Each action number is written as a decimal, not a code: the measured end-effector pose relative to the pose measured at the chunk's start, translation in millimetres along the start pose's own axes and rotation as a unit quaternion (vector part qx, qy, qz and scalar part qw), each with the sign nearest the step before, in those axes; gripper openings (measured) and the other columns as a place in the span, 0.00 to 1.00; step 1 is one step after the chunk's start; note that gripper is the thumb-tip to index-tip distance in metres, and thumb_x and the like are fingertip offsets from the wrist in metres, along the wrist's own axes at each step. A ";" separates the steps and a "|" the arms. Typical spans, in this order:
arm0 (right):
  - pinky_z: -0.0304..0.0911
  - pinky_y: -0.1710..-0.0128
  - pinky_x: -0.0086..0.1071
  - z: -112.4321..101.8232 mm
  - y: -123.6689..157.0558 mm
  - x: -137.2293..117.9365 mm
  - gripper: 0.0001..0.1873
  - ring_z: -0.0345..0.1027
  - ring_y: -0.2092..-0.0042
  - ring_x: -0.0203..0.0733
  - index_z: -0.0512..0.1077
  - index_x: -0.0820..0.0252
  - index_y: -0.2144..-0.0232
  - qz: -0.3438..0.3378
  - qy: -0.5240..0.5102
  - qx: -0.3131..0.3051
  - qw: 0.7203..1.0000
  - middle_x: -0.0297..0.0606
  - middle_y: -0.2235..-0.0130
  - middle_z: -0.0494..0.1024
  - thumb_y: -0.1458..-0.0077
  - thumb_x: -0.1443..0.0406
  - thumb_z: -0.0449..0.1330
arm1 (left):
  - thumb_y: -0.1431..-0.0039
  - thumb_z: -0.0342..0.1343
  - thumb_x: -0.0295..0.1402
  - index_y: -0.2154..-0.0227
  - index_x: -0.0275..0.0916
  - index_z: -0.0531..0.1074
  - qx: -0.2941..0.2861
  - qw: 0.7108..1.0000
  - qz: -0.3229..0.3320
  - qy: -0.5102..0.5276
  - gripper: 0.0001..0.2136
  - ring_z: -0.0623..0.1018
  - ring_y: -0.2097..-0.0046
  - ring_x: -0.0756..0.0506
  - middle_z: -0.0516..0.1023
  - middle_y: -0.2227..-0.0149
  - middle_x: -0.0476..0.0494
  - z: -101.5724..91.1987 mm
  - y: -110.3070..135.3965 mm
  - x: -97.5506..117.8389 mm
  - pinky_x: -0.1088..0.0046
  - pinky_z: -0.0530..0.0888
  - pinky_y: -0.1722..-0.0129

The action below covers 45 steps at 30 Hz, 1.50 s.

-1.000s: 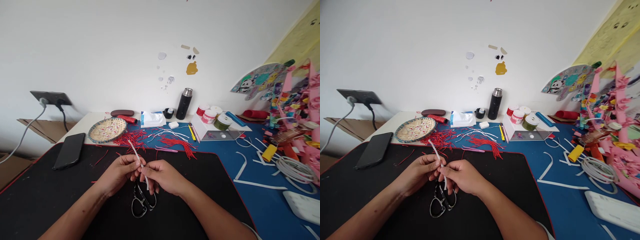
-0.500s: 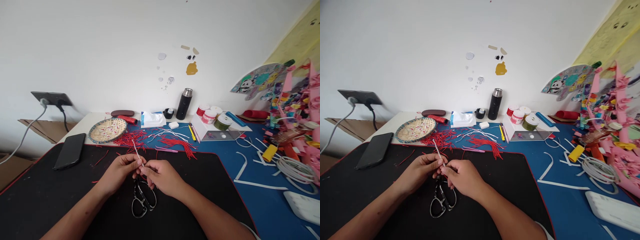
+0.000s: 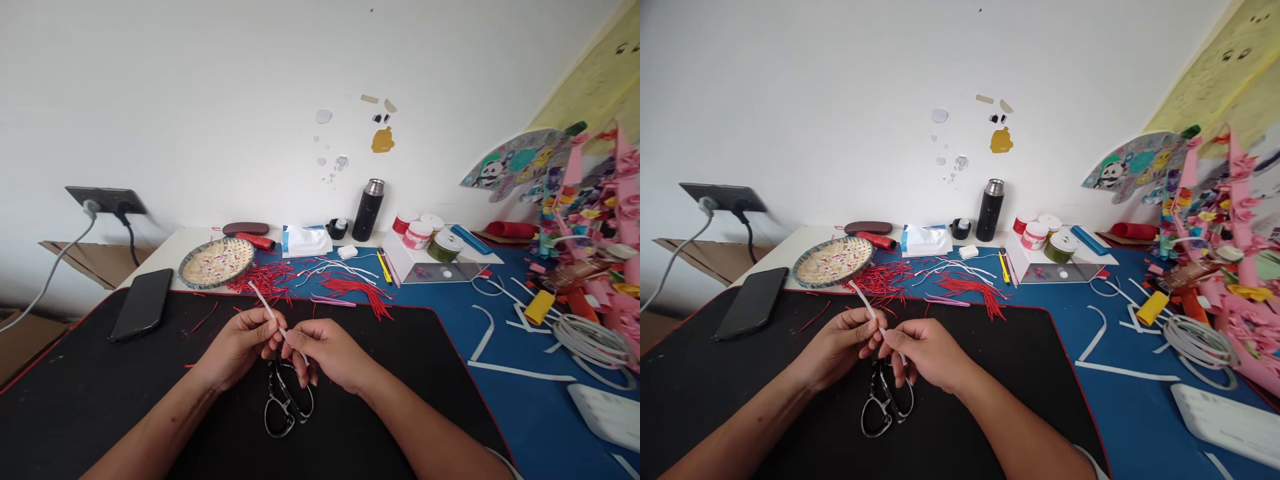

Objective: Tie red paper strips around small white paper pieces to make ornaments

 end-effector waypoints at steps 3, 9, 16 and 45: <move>0.55 0.81 0.24 0.0 -0.5 0.3 0.24 0.67 0.80 0.33 0.74 0.63 0.68 0.009 -0.023 0.000 1.000 0.29 0.80 0.71 0.39 0.46 0.63 | 0.57 0.79 0.41 0.72 0.35 0.84 0.000 1.000 0.006 0.000 0.16 0.73 0.76 0.52 0.78 0.78 0.45 0.4 -0.4 0.8 0.81 0.66 0.78; 0.55 0.82 0.24 0.4 -1.6 2.0 0.25 0.67 0.80 0.33 0.74 0.62 0.68 -0.001 -0.006 0.003 1.000 0.29 0.80 0.72 0.41 0.45 0.63 | 0.56 0.78 0.40 0.72 0.34 0.84 0.005 1.000 0.020 0.002 0.15 0.72 0.77 0.53 0.78 0.78 0.46 -0.5 -1.1 -0.3 0.81 0.66 0.79; 0.55 0.82 0.24 1.1 -1.5 2.3 0.24 0.67 0.80 0.33 0.74 0.62 0.69 -0.010 -0.014 0.011 1.000 0.28 0.81 0.70 0.41 0.46 0.63 | 0.57 0.79 0.40 0.73 0.34 0.84 0.003 1.000 0.019 0.022 0.15 0.71 0.78 0.54 0.77 0.79 0.47 -0.2 -1.6 -1.7 0.82 0.65 0.79; 0.54 0.82 0.25 2.3 -3.5 6.8 0.27 0.65 0.81 0.33 0.72 0.61 0.72 -0.005 -0.062 0.009 0.998 0.26 0.83 0.65 0.43 0.42 0.64 | 0.58 0.79 0.40 0.73 0.34 0.85 0.021 0.999 0.020 0.025 0.15 0.71 0.78 0.54 0.78 0.79 0.46 2.6 -0.6 -3.2 0.82 0.66 0.80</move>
Point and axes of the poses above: each hand's wrist, its own y-axis away from the middle knuckle, its own z-axis out of the palm, x = y × z, the point moved 1 cm from there along -y, towards the middle knuckle
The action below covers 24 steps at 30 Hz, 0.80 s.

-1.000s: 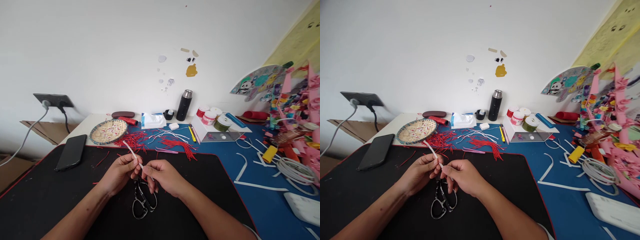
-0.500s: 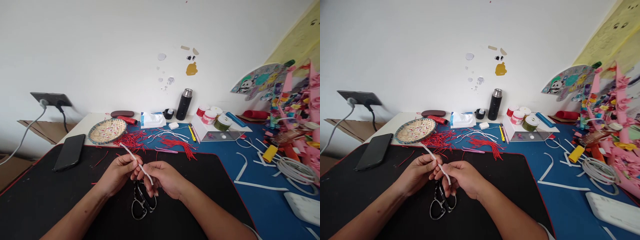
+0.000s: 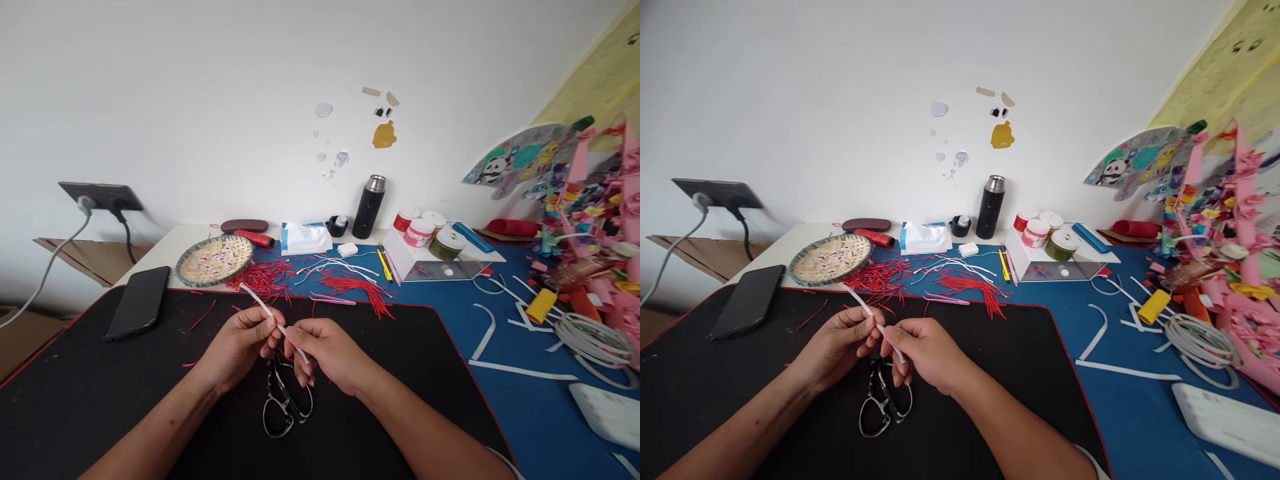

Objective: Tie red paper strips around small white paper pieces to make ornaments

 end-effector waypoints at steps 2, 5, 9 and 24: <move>0.55 0.81 0.25 0.2 0.1 -0.6 0.28 0.63 0.82 0.32 0.71 0.61 0.72 -0.010 0.012 0.005 1.000 0.24 0.84 0.62 0.43 0.41 0.64 | 0.59 0.80 0.39 0.73 0.33 0.85 0.007 1.000 -0.001 0.002 0.16 0.70 0.78 0.54 0.77 0.79 0.46 0.9 0.2 -0.6 0.82 0.66 0.80; 0.54 0.81 0.25 0.4 0.4 -1.8 0.28 0.61 0.83 0.31 0.70 0.60 0.72 -0.028 0.035 0.012 0.999 0.22 0.85 0.60 0.43 0.41 0.63 | 0.61 0.80 0.39 0.74 0.33 0.84 0.019 1.000 -0.002 0.011 0.16 0.69 0.79 0.55 0.77 0.79 0.47 1.4 0.6 -0.8 0.83 0.65 0.81; 0.53 0.81 0.25 0.9 1.3 -3.2 0.28 0.61 0.83 0.32 0.71 0.60 0.72 -0.038 0.068 0.015 0.997 0.23 0.85 0.61 0.41 0.41 0.61 | 0.61 0.80 0.39 0.72 0.34 0.85 0.016 1.000 -0.015 0.011 0.16 0.70 0.79 0.54 0.77 0.79 0.47 1.1 1.6 0.4 0.83 0.65 0.81; 0.55 0.80 0.24 -1.2 3.8 -6.0 0.19 0.62 0.81 0.30 0.74 0.61 0.71 -0.050 0.213 0.095 0.971 0.28 0.79 0.68 0.34 0.53 0.59 | 0.49 0.73 0.46 0.71 0.35 0.85 0.000 0.989 0.012 -0.145 0.16 0.73 0.77 0.50 0.79 0.76 0.45 -0.4 1.5 3.4 0.78 0.69 0.80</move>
Point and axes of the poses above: each hand's wrist, its own y-axis away from the middle knuckle, its own z-axis out of the palm, x = y × z, the point moved 1 cm from there along -y, towards the middle knuckle
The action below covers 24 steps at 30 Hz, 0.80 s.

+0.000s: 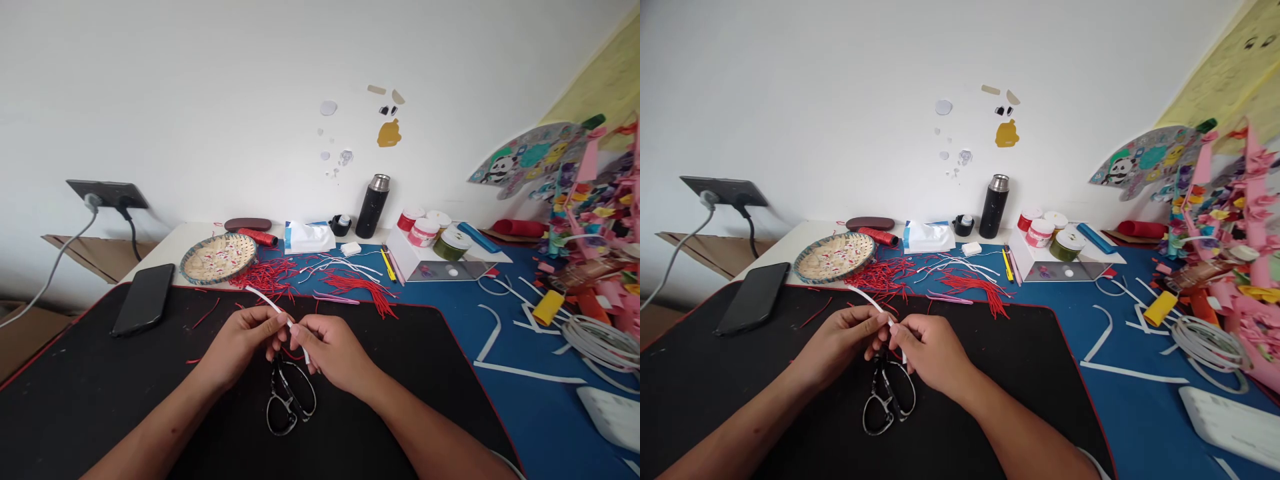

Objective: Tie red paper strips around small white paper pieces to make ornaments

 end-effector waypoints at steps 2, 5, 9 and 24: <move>0.54 0.80 0.24 0.2 0.0 -0.2 0.19 0.62 0.81 0.30 0.74 0.61 0.71 0.000 0.001 -0.004 1.000 0.28 0.79 0.67 0.34 0.53 0.58 | 0.50 0.73 0.46 0.73 0.35 0.84 0.008 1.000 0.003 -0.002 0.16 0.73 0.78 0.51 0.79 0.77 0.45 1.8 0.8 1.3 0.78 0.69 0.80; 0.55 0.80 0.24 0.2 0.4 -1.3 0.19 0.62 0.81 0.30 0.74 0.61 0.71 0.001 0.000 -0.006 1.000 0.28 0.80 0.67 0.33 0.54 0.58 | 0.53 0.75 0.46 0.75 0.35 0.83 0.024 0.999 -0.007 0.021 0.17 0.71 0.79 0.52 0.78 0.78 0.46 5.2 1.2 1.7 0.79 0.67 0.82; 0.54 0.80 0.24 -0.3 -0.2 -2.1 0.20 0.61 0.82 0.31 0.73 0.60 0.71 0.011 -0.020 -0.008 1.000 0.26 0.82 0.66 0.34 0.52 0.58 | 0.56 0.77 0.44 0.74 0.34 0.83 0.035 0.996 -0.033 0.079 0.17 0.70 0.79 0.53 0.76 0.79 0.47 7.8 0.7 -0.4 0.80 0.65 0.83; 0.54 0.82 0.24 0.1 -1.0 1.9 0.27 0.64 0.81 0.31 0.73 0.62 0.69 0.065 -0.158 -0.086 0.982 0.27 0.81 0.68 0.41 0.42 0.61 | 0.57 0.78 0.36 0.69 0.33 0.86 0.001 0.986 -0.029 0.163 0.14 0.69 0.78 0.54 0.77 0.77 0.47 5.3 -0.4 -3.9 0.81 0.64 0.80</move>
Point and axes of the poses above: each hand's wrist, its own y-axis away from the middle knuckle, its own z-axis out of the palm, x = y × z, the point moved 1 cm from there along -y, towards the middle knuckle
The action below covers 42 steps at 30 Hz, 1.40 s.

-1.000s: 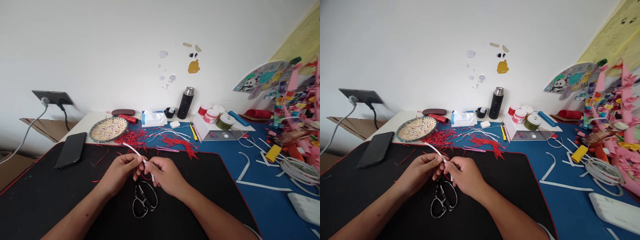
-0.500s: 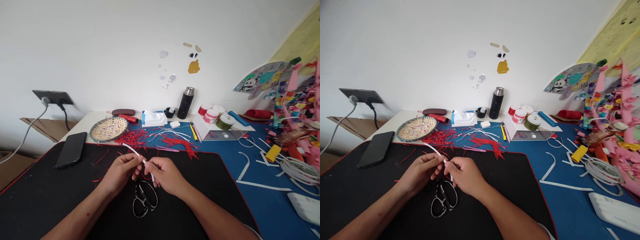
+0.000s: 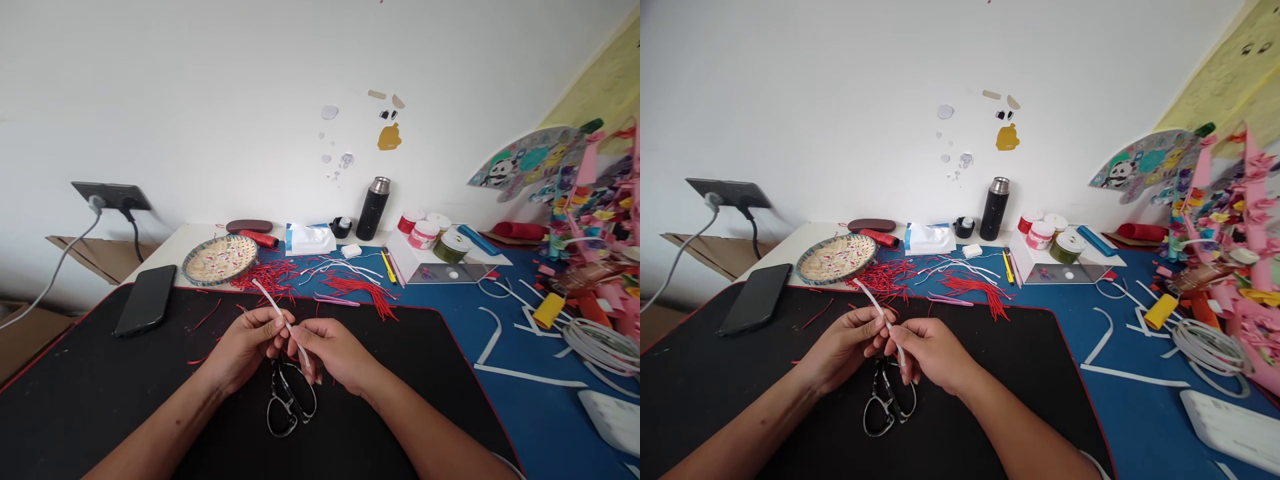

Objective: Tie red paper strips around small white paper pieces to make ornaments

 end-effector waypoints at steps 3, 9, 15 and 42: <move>0.54 0.82 0.24 0.2 0.1 -0.7 0.25 0.64 0.81 0.31 0.74 0.62 0.67 0.003 -0.001 -0.001 1.000 0.28 0.79 0.70 0.40 0.44 0.62 | 0.57 0.79 0.38 0.69 0.33 0.85 0.010 1.000 0.014 -0.005 0.15 0.68 0.78 0.55 0.76 0.78 0.48 -0.3 -0.3 2.6 0.82 0.63 0.80; 0.54 0.82 0.24 0.2 0.5 -1.1 0.22 0.64 0.81 0.31 0.74 0.62 0.67 -0.003 0.003 -0.003 1.000 0.28 0.80 0.70 0.38 0.48 0.61 | 0.57 0.78 0.38 0.69 0.33 0.85 0.020 0.999 0.026 -0.015 0.16 0.67 0.78 0.55 0.75 0.78 0.48 -1.0 -1.4 5.0 0.83 0.63 0.80; 0.54 0.81 0.24 1.0 1.1 -1.9 0.21 0.64 0.80 0.31 0.74 0.62 0.68 0.001 -0.005 -0.007 1.000 0.28 0.81 0.70 0.38 0.49 0.60 | 0.58 0.79 0.38 0.69 0.33 0.85 0.019 1.000 0.019 -0.008 0.16 0.66 0.79 0.55 0.76 0.78 0.48 -0.3 -1.3 4.7 0.81 0.64 0.80; 0.54 0.83 0.23 0.5 -0.8 2.0 0.25 0.66 0.82 0.32 0.74 0.62 0.66 -0.022 -0.002 -0.020 1.000 0.31 0.79 0.74 0.38 0.44 0.60 | 0.55 0.78 0.40 0.68 0.34 0.86 0.002 0.999 0.018 -0.038 0.16 0.72 0.76 0.52 0.78 0.77 0.45 -0.7 1.9 1.5 0.81 0.66 0.79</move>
Point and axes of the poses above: each hand's wrist, its own y-axis away from the middle knuckle, its own z-axis out of the palm, x = y × z, the point moved 1 cm from there along -y, towards the middle knuckle
